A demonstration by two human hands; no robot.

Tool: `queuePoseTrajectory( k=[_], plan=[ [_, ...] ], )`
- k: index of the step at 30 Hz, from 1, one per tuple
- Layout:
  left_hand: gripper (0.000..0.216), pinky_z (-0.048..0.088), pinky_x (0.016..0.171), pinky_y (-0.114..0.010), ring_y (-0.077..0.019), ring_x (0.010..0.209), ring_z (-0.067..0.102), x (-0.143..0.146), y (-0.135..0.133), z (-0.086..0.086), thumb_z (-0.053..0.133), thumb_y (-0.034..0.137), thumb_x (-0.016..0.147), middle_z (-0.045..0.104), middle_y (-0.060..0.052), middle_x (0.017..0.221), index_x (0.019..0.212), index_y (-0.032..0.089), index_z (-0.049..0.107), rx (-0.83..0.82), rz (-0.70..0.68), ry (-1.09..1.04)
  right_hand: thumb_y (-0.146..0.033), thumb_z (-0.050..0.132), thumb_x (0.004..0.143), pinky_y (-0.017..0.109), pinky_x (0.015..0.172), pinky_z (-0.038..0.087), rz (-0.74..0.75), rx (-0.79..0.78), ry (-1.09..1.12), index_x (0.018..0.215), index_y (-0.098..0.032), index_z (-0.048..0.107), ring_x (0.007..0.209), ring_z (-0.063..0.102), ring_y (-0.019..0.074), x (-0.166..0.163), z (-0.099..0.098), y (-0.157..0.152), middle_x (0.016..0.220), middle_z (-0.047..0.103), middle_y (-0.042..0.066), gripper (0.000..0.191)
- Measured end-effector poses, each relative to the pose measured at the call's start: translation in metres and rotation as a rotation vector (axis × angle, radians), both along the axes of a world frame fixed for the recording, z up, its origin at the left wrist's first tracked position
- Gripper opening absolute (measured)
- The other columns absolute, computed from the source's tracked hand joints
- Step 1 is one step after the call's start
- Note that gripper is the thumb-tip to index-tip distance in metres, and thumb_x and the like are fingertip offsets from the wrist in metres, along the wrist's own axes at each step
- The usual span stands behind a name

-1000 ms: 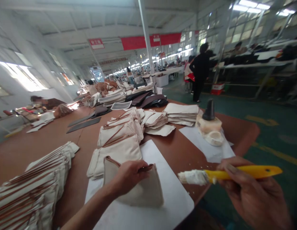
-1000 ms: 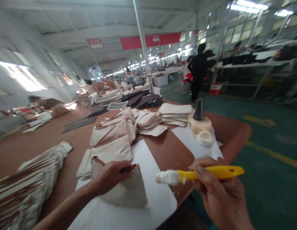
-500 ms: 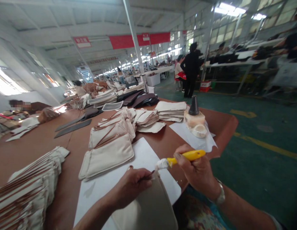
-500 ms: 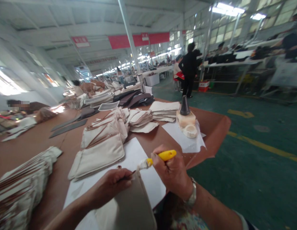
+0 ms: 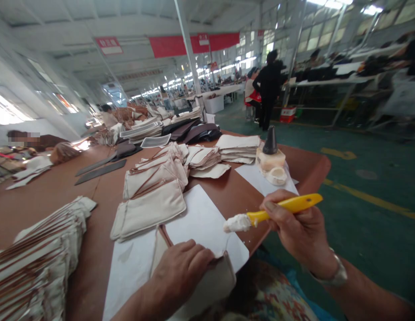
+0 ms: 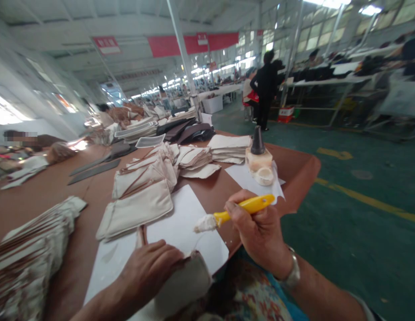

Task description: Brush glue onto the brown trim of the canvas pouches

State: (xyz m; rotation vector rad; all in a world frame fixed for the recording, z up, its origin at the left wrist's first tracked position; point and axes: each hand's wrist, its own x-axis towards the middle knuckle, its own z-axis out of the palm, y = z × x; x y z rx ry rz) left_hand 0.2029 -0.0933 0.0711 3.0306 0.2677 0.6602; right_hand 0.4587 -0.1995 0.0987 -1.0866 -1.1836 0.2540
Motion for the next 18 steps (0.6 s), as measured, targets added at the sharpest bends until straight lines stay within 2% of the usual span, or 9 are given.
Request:
queuePoseTrajectory(
  k=[2,4,7,9,12,15,18],
  plan=[
    [0.025,0.036,0.062,-0.031,-0.0176,0.066,0.053,-0.002,-0.008,0.004,0.034,0.019,0.105,0.068,-0.003,0.08,0.1,0.017,0.058,0.151,-0.064,-0.033,-0.027,0.058,0.104,0.022,0.049,0.034,0.057,-0.007,0.014,0.088,-0.019,0.063,0.053,0.042,0.0097,-0.004,0.005,-0.009,0.067,0.051,-0.002,0.019],
    [0.029,0.037,0.061,-0.031,-0.0178,0.065,0.051,-0.003,-0.013,0.009,0.028,0.017,0.105,0.068,-0.005,0.08,0.099,0.016,0.057,0.225,-0.086,-0.081,-0.024,0.056,0.105,0.023,0.053,0.037,0.126,0.003,-0.052,0.09,-0.019,0.062,0.057,0.045,0.0099,-0.012,0.008,-0.018,0.071,0.053,-0.002,0.017],
    [0.029,0.038,0.061,-0.032,-0.0178,0.066,0.052,-0.004,-0.016,0.014,0.027,0.015,0.105,0.068,-0.006,0.082,0.094,0.017,0.054,0.259,-0.083,-0.159,-0.017,0.051,0.104,0.023,0.058,0.041,0.298,-0.024,-0.21,0.091,-0.02,0.059,0.063,0.052,0.0107,-0.022,0.013,-0.028,0.076,0.055,-0.001,0.015],
    [0.028,0.039,0.062,-0.032,-0.0178,0.067,0.053,-0.006,-0.015,0.013,0.027,0.016,0.105,0.069,-0.005,0.084,0.092,0.017,0.053,0.246,-0.067,-0.168,-0.012,0.049,0.1,0.025,0.06,0.041,0.369,-0.071,-0.394,0.09,-0.02,0.057,0.064,0.053,0.0116,-0.021,0.018,-0.036,0.076,0.057,-0.001,0.015],
    [0.028,0.04,0.063,-0.031,-0.0175,0.067,0.054,-0.008,-0.016,0.01,0.028,0.017,0.105,0.069,-0.005,0.084,0.092,0.018,0.052,0.222,-0.06,-0.164,-0.008,0.048,0.096,0.028,0.06,0.04,0.326,-0.092,-0.618,0.086,-0.02,0.054,0.061,0.052,0.0129,-0.013,0.028,-0.046,0.071,0.056,-0.001,0.016],
    [0.027,0.041,0.065,-0.031,-0.0178,0.069,0.054,-0.011,-0.017,0.009,0.029,0.016,0.105,0.07,-0.006,0.084,0.094,0.017,0.053,0.218,-0.084,-0.171,-0.008,0.049,0.097,0.026,0.057,0.041,0.262,-0.039,-0.561,0.091,-0.021,0.055,0.059,0.054,0.0124,-0.012,0.034,-0.049,0.072,0.056,-0.002,0.016],
    [0.026,0.041,0.065,-0.031,-0.0175,0.068,0.054,-0.014,-0.017,0.007,0.03,0.017,0.105,0.07,-0.006,0.085,0.094,0.017,0.054,0.212,-0.087,-0.152,-0.008,0.048,0.096,0.026,0.059,0.043,0.288,-0.006,-0.528,0.094,-0.021,0.054,0.061,0.056,0.0125,-0.023,0.031,-0.045,0.074,0.058,-0.001,0.015]
  ],
)
